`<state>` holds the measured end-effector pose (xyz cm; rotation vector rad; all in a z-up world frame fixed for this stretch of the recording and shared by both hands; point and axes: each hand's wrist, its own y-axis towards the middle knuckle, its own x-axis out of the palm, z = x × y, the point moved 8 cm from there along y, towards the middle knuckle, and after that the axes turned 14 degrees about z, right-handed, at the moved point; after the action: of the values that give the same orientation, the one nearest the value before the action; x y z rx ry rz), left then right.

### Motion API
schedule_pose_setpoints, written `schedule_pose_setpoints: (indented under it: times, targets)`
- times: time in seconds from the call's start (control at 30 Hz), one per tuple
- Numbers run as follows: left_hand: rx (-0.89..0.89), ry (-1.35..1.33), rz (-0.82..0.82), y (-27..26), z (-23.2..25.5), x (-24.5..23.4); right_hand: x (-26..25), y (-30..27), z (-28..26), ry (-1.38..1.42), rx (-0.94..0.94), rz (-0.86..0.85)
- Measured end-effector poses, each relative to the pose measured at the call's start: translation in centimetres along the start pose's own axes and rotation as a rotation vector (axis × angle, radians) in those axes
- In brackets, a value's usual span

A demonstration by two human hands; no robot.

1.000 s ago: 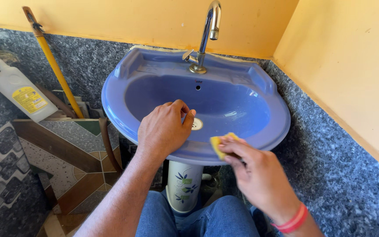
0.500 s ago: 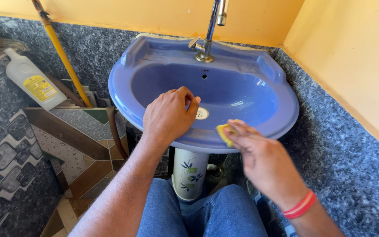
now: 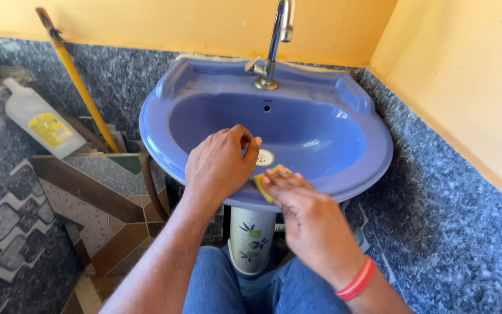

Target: The person cleans a blue bathroom sink using a yellow sponge. They turn on the tap to wet the sponge, then scrub the sink basin, faucet, and surrounding countertop. The person repeatedly rinses the sponge under running water and continues wiping the surfaces.

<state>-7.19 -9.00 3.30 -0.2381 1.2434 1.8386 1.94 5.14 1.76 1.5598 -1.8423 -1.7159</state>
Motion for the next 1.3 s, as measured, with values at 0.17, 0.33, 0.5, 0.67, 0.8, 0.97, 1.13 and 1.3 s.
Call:
schedule_pose_setpoints:
  times: [0.17,0.33,0.5,0.67,0.8,0.97,1.13,1.3]
  targets:
    - [0.012,0.013,-0.007,0.3,0.0,0.2,-0.3,0.1,-0.2,0.011,0.002,-0.008]
    - [-0.032,0.048,-0.076,0.2,-0.2,0.4,-2.9,-0.9,2.2,-0.137,-0.003,-0.01]
    - [-0.066,0.085,-0.138,0.1,-0.2,0.6,-6.7,-1.3,7.0,-0.224,0.17,0.092]
    - [-0.043,0.067,-0.096,0.1,0.2,0.2,-6.1,-1.3,6.0,-0.196,0.106,0.103]
    - [-0.041,0.063,-0.075,0.1,0.2,0.2,-4.2,-0.9,3.8,-0.136,0.054,0.102]
    - [-0.028,0.036,-0.026,0.3,0.3,0.0,-1.4,-0.5,1.0,-0.058,-0.024,0.048]
    - [-0.043,0.054,-0.04,0.2,0.3,0.2,-0.4,-0.4,0.3,-0.018,-0.053,0.018]
    - [-0.031,0.046,-0.032,0.2,0.1,0.2,-1.0,-1.1,0.9,-0.032,-0.074,0.003]
